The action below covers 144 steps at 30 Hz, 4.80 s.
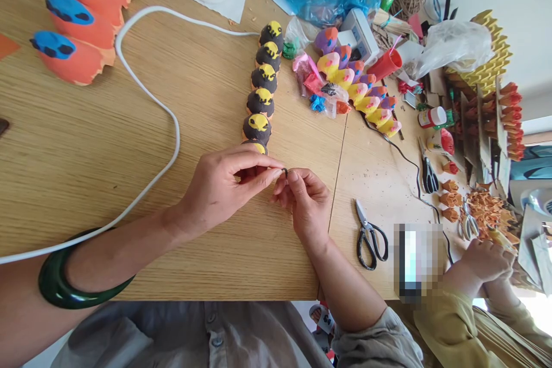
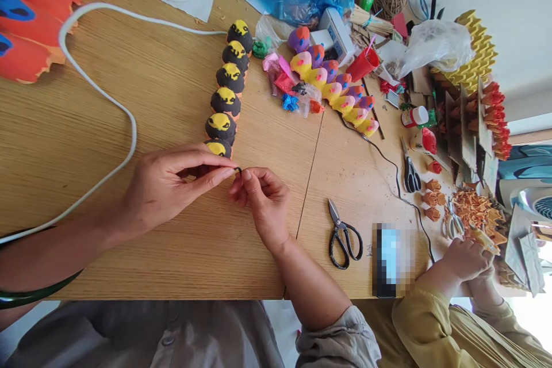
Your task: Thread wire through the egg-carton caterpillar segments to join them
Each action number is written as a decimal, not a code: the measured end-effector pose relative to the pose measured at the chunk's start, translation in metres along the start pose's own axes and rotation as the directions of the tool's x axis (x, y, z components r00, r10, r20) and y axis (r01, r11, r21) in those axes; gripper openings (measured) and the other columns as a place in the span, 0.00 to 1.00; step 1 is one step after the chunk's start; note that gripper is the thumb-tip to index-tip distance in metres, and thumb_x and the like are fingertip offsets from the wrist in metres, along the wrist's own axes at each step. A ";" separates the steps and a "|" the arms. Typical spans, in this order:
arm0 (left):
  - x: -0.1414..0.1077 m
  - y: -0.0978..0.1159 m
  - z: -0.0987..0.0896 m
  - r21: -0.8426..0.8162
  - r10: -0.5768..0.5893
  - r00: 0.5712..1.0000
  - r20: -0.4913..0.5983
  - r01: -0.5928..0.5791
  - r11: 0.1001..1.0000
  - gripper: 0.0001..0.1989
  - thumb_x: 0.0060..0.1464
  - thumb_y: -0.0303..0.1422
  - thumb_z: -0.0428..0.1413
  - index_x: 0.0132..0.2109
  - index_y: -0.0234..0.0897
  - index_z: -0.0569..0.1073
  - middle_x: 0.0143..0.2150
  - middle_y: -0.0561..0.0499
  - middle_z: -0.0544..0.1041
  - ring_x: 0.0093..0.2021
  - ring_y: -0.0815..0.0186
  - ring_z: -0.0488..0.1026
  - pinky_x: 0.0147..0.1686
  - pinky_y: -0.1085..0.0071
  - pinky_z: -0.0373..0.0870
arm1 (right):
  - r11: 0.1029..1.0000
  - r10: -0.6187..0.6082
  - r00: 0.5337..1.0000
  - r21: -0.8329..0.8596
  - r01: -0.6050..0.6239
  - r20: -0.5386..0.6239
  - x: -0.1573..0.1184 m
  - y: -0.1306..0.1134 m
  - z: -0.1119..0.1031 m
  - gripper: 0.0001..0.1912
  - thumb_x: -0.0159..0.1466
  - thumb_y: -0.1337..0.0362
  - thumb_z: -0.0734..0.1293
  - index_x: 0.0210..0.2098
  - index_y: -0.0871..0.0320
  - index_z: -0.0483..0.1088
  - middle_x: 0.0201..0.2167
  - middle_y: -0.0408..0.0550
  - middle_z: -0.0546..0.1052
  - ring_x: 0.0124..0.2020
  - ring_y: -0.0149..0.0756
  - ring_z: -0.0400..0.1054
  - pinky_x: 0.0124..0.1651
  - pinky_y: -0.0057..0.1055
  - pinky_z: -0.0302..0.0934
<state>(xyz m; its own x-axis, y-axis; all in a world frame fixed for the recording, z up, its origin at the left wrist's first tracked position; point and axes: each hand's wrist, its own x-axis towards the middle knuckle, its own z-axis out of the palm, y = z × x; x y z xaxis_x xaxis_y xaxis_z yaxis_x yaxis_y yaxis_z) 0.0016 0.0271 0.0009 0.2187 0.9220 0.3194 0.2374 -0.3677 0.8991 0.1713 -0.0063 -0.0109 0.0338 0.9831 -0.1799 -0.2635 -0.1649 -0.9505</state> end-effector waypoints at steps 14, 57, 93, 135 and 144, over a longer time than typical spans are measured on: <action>-0.002 0.001 0.001 0.024 -0.013 1.000 0.022 0.012 1.000 0.05 0.60 0.28 0.67 0.44 0.37 0.85 0.33 0.55 0.79 0.27 0.74 0.70 0.28 0.77 0.66 | 0.994 0.083 0.994 -0.066 -0.087 -0.072 -0.002 -0.001 0.001 0.19 0.64 0.45 0.75 0.32 0.54 0.78 0.15 0.35 0.73 0.15 0.27 0.65 0.25 0.27 0.67; 0.001 0.002 -0.001 0.091 -0.059 0.996 0.070 0.053 0.994 0.06 0.63 0.31 0.62 0.41 0.38 0.84 0.32 0.53 0.80 0.26 0.73 0.69 0.27 0.77 0.65 | 0.972 -0.090 0.992 -0.223 0.069 -0.086 -0.002 -0.005 0.002 0.11 0.64 0.53 0.76 0.37 0.53 0.76 0.29 0.40 0.79 0.24 0.28 0.69 0.29 0.29 0.69; 0.000 0.004 0.000 -0.003 -0.080 0.993 0.082 0.081 0.997 0.10 0.66 0.33 0.61 0.37 0.35 0.84 0.32 0.52 0.82 0.28 0.72 0.73 0.28 0.76 0.65 | 0.996 0.075 0.994 0.056 -0.071 -0.073 0.001 -0.002 0.003 0.14 0.61 0.52 0.79 0.33 0.55 0.77 0.24 0.37 0.77 0.21 0.25 0.65 0.30 0.28 0.71; 0.002 0.002 -0.001 0.015 -0.120 0.989 0.087 0.119 0.993 0.09 0.64 0.34 0.61 0.38 0.36 0.85 0.33 0.52 0.82 0.30 0.71 0.74 0.31 0.74 0.67 | 0.999 0.033 0.997 -0.015 -0.034 -0.075 -0.001 0.000 0.003 0.15 0.65 0.51 0.76 0.33 0.55 0.76 0.27 0.38 0.76 0.22 0.25 0.65 0.29 0.27 0.66; 0.018 -0.003 -0.019 0.024 -0.249 0.952 0.180 0.249 0.968 0.11 0.60 0.40 0.63 0.38 0.37 0.85 0.36 0.51 0.86 0.34 0.66 0.78 0.36 0.72 0.72 | 0.998 -0.036 0.994 -0.056 0.031 -0.102 0.003 0.004 0.004 0.14 0.69 0.50 0.72 0.37 0.54 0.76 0.29 0.38 0.77 0.22 0.26 0.66 0.30 0.28 0.67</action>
<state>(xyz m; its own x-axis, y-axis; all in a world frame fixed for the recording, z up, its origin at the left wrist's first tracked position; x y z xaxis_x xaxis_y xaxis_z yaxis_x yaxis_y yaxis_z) -0.0136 0.0469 0.0094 0.3194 0.9473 0.0259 0.3072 -0.1293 0.9428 0.1667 -0.0033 -0.0147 0.1419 0.9751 -0.1703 -0.2080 -0.1388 -0.9682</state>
